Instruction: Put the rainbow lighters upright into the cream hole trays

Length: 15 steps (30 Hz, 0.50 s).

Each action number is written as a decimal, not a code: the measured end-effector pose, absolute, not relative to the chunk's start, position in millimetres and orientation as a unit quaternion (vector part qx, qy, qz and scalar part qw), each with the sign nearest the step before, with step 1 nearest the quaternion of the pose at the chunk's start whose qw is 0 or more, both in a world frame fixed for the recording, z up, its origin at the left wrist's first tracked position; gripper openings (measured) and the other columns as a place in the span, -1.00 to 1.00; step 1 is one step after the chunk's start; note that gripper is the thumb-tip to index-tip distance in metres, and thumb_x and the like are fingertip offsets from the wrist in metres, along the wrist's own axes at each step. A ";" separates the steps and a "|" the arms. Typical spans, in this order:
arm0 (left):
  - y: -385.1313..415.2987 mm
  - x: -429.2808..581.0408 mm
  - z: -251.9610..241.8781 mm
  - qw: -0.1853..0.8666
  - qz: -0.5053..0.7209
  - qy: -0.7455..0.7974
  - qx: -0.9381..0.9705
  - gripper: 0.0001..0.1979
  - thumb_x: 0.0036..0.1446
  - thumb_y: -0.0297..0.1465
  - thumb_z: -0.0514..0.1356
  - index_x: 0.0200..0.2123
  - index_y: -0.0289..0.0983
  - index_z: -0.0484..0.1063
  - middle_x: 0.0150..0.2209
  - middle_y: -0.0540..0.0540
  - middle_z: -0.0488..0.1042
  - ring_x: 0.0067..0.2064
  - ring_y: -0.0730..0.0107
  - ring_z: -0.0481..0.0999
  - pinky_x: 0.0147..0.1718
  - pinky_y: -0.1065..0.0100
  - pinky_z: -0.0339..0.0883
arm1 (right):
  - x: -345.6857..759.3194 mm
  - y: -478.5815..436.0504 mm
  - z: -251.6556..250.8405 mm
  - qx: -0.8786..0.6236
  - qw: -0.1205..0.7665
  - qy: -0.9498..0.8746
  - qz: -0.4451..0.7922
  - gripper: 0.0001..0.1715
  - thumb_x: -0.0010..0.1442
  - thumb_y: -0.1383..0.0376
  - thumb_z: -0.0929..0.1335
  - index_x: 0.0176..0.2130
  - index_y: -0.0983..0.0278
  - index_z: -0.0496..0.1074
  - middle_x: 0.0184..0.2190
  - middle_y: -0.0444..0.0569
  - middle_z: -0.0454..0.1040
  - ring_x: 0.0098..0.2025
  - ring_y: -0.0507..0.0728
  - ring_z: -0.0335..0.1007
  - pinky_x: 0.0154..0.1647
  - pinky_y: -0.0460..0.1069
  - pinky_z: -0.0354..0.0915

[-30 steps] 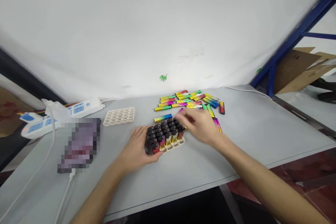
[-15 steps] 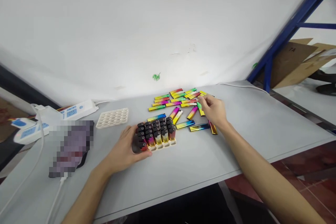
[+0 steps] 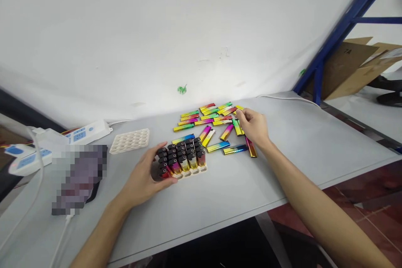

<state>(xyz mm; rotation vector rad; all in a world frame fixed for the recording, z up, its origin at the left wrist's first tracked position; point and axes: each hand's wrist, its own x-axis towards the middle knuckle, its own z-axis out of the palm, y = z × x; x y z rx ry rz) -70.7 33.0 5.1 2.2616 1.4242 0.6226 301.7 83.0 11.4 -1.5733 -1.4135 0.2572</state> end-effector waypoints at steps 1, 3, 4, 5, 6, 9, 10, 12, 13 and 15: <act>33.1 -70.9 5.0 0.202 0.221 0.507 0.808 -0.03 0.02 0.03 0.37 0.38 -0.13 0.05 0.30 -0.23 0.35 0.24 -0.06 0.43 0.20 0.01 0.37 | 301.5 83.1 11.3 -0.646 0.486 -0.578 0.111 -0.51 0.36 0.00 0.26 -0.45 0.23 0.44 -0.64 -0.15 0.32 -0.52 0.07 0.19 -0.38 -0.01 0.13; 33.2 -70.7 5.0 0.210 0.219 0.511 0.804 -0.03 0.03 0.04 0.36 0.38 -0.12 0.03 0.31 -0.23 0.35 0.25 -0.06 0.43 0.20 0.00 0.36 | 300.4 82.9 11.0 -0.642 0.491 -0.576 0.121 -0.51 0.36 0.00 0.27 -0.45 0.23 0.44 -0.64 -0.15 0.33 -0.52 0.06 0.19 -0.39 -0.01 0.13; 33.2 -70.5 4.9 0.211 0.219 0.518 0.800 -0.06 0.04 0.04 0.35 0.37 -0.11 0.06 0.29 -0.22 0.36 0.24 -0.05 0.45 0.18 0.00 0.38 | 299.4 82.6 10.8 -0.640 0.491 -0.579 0.122 -0.51 0.36 0.00 0.27 -0.46 0.23 0.43 -0.64 -0.16 0.33 -0.52 0.06 0.19 -0.40 -0.01 0.12; 33.2 -70.2 4.8 0.212 0.218 0.524 0.795 -0.09 0.05 0.05 0.35 0.36 -0.10 0.09 0.28 -0.20 0.38 0.22 -0.05 0.47 0.16 0.00 0.40 | 298.1 82.1 10.6 -0.637 0.488 -0.583 0.122 -0.51 0.36 0.00 0.27 -0.47 0.23 0.41 -0.64 -0.16 0.33 -0.53 0.06 0.19 -0.41 -0.01 0.12; 33.2 -69.9 4.6 0.214 0.219 0.528 0.792 -0.11 0.04 0.05 0.34 0.34 -0.09 0.11 0.27 -0.19 0.40 0.20 -0.05 0.48 0.14 0.00 0.42 | 296.7 81.7 10.5 -0.636 0.484 -0.589 0.120 -0.51 0.36 0.00 0.27 -0.49 0.22 0.38 -0.64 -0.16 0.32 -0.53 0.06 0.18 -0.42 -0.01 0.10; 33.3 -68.9 3.3 0.223 0.226 0.523 0.791 -0.05 -0.01 0.07 0.37 0.35 -0.10 0.10 0.27 -0.20 0.40 0.20 -0.05 0.49 0.14 0.00 0.43 | 292.0 80.1 10.6 -0.633 0.470 -0.604 0.118 -0.51 0.35 0.03 0.26 -0.53 0.21 0.28 -0.65 -0.17 0.29 -0.55 0.05 0.16 -0.44 0.00 0.07; 33.3 -68.5 2.9 0.227 0.228 0.519 0.792 -0.03 -0.01 0.06 0.38 0.37 -0.10 0.07 0.28 -0.21 0.39 0.21 -0.05 0.48 0.15 0.00 0.42 | 290.6 79.6 10.8 -0.633 0.466 -0.607 0.118 -0.51 0.35 0.04 0.26 -0.54 0.21 0.26 -0.66 -0.17 0.29 -0.56 0.05 0.15 -0.45 0.00 0.07; 33.3 -67.3 2.6 0.231 0.230 0.518 0.791 -0.03 0.01 0.05 0.37 0.38 -0.09 0.05 0.28 -0.20 0.40 0.22 -0.04 0.48 0.17 0.00 0.41 | 288.4 78.7 11.3 -0.632 0.463 -0.610 0.117 -0.52 0.34 0.06 0.27 -0.54 0.20 0.25 -0.66 -0.17 0.30 -0.56 0.05 0.16 -0.44 0.01 0.08; 33.2 -66.7 2.8 0.232 0.230 0.520 0.789 -0.05 0.01 0.04 0.37 0.37 -0.09 0.06 0.27 -0.18 0.41 0.21 -0.03 0.49 0.17 0.01 0.41 | 287.6 78.3 11.6 -0.631 0.463 -0.611 0.117 -0.53 0.34 0.06 0.27 -0.54 0.20 0.25 -0.65 -0.17 0.30 -0.55 0.05 0.17 -0.43 0.01 0.09; 32.8 -65.3 3.5 0.233 0.231 0.524 0.786 -0.07 0.01 0.04 0.38 0.35 -0.08 0.10 0.26 -0.17 0.43 0.20 -0.03 0.51 0.16 0.02 0.42 | 286.3 77.7 12.2 -0.630 0.464 -0.612 0.116 -0.55 0.33 0.07 0.28 -0.54 0.20 0.26 -0.65 -0.17 0.31 -0.55 0.06 0.19 -0.41 0.01 0.11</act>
